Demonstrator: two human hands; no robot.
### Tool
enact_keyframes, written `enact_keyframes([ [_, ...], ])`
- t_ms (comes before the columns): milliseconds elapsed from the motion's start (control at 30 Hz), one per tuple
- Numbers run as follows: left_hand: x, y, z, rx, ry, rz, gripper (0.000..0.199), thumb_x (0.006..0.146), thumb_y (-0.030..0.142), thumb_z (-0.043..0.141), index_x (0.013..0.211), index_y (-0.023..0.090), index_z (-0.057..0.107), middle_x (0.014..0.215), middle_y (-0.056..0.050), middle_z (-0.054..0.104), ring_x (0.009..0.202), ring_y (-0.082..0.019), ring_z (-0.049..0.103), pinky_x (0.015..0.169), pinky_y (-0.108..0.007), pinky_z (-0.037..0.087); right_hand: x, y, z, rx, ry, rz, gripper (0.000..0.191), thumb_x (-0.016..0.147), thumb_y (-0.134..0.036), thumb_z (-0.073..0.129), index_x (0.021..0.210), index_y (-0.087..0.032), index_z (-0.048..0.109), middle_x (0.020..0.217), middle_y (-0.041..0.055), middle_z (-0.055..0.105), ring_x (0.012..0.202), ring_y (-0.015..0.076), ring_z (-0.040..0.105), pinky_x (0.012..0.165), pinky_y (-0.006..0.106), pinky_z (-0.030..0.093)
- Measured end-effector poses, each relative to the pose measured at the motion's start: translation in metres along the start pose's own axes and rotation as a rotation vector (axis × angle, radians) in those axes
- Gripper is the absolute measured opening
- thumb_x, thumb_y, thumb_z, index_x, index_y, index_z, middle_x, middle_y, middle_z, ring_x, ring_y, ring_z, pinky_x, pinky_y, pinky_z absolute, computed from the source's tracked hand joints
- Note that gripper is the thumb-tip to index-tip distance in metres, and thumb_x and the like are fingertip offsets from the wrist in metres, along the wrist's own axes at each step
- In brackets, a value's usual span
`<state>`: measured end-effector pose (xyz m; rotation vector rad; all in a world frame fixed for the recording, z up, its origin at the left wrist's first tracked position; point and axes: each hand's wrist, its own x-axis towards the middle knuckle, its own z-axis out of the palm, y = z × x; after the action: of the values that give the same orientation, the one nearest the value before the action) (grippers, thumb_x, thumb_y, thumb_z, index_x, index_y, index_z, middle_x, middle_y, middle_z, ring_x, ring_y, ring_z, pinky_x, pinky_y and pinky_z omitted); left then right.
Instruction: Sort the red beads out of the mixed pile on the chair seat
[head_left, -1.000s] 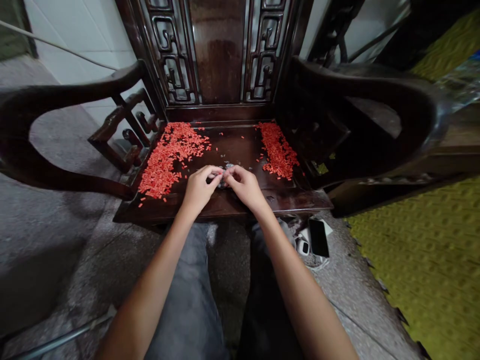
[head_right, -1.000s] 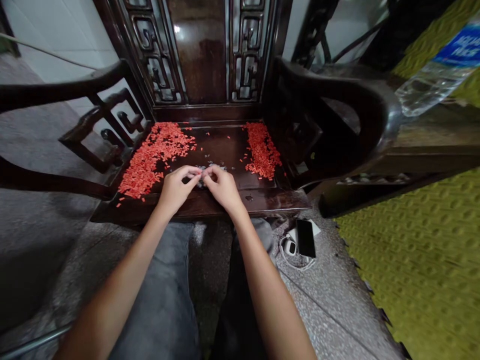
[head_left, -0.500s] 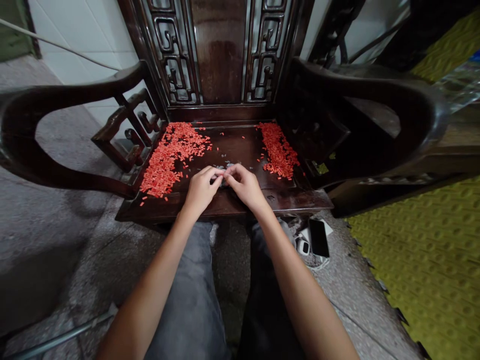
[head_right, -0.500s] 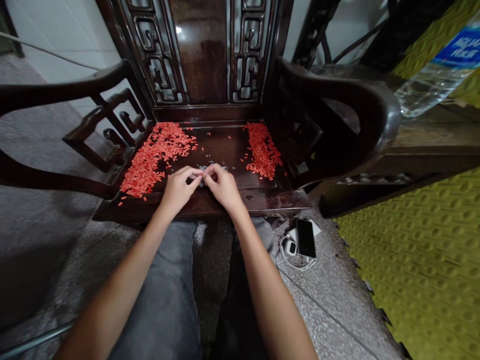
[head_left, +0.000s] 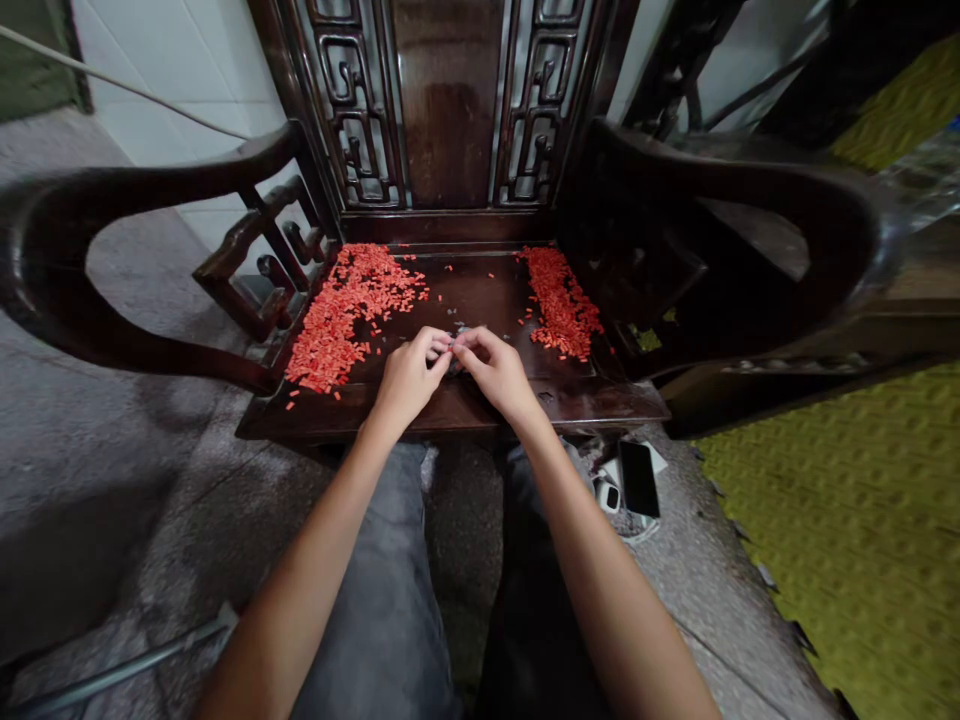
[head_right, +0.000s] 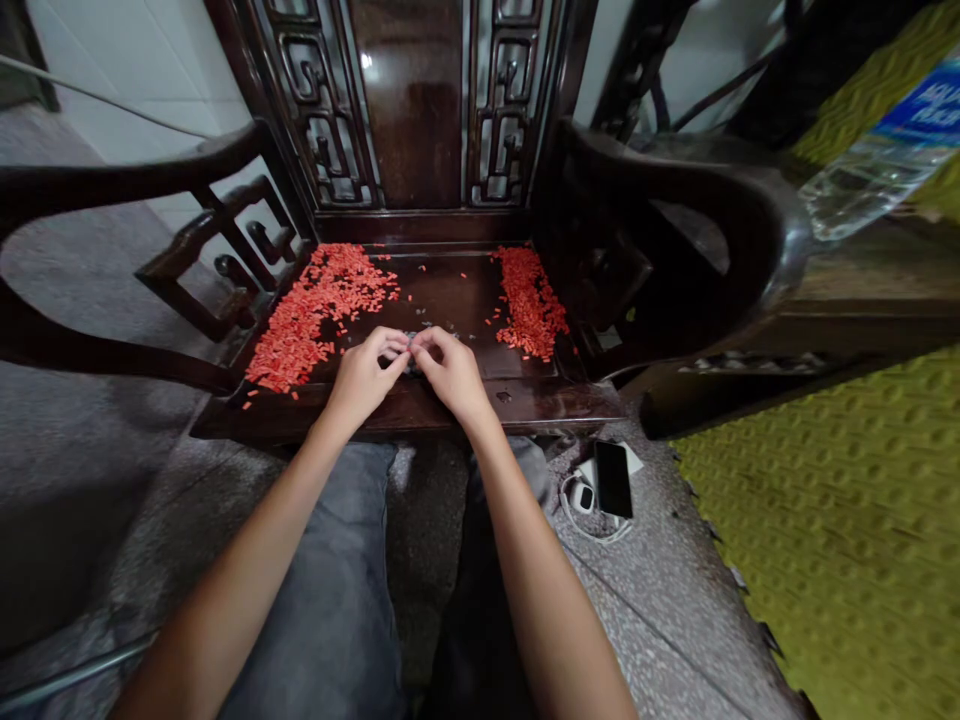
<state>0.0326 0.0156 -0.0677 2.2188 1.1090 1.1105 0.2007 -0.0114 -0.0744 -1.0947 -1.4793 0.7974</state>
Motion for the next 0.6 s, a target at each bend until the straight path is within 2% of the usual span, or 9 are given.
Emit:
enact_keyframes([
  [200, -0.0013, -0.0014, 0.0006, 0.007, -0.025, -0.01, 0.033, 0.092, 0.014, 0.063, 0.123, 0.025, 0.056, 0.104, -0.004, 0.075, 0.09, -0.018, 0.073, 0.082, -0.031, 0.058, -0.001, -0.0033, -0.0005, -0.078, 0.017, -0.027, 0.016, 0.096, -0.036, 0.057, 0.094, -0.023, 0.066, 0.095, 0.0027, 0.071, 0.087, 0.0191, 0.065, 0.081, 0.029, 0.05],
  [433, -0.0016, -0.004, 0.0022, -0.033, -0.029, -0.011, 0.031, 0.091, 0.013, 0.063, 0.119, 0.024, 0.058, 0.105, -0.005, 0.075, 0.092, -0.018, 0.073, 0.083, -0.031, 0.058, -0.0026, -0.0063, -0.0011, -0.156, 0.029, -0.08, 0.013, 0.096, -0.031, 0.058, 0.091, -0.023, 0.067, 0.091, 0.0013, 0.072, 0.084, 0.0186, 0.064, 0.081, 0.029, 0.048],
  [600, -0.0004, -0.003, 0.0014, -0.091, -0.029, -0.014, 0.024, 0.092, 0.014, 0.063, 0.114, 0.023, 0.06, 0.104, -0.005, 0.075, 0.09, -0.017, 0.073, 0.081, -0.029, 0.058, -0.0021, -0.0023, -0.0018, -0.079, 0.028, -0.012, 0.016, 0.095, -0.036, 0.059, 0.091, -0.022, 0.067, 0.085, 0.0001, 0.07, 0.076, 0.0169, 0.063, 0.075, 0.028, 0.048],
])
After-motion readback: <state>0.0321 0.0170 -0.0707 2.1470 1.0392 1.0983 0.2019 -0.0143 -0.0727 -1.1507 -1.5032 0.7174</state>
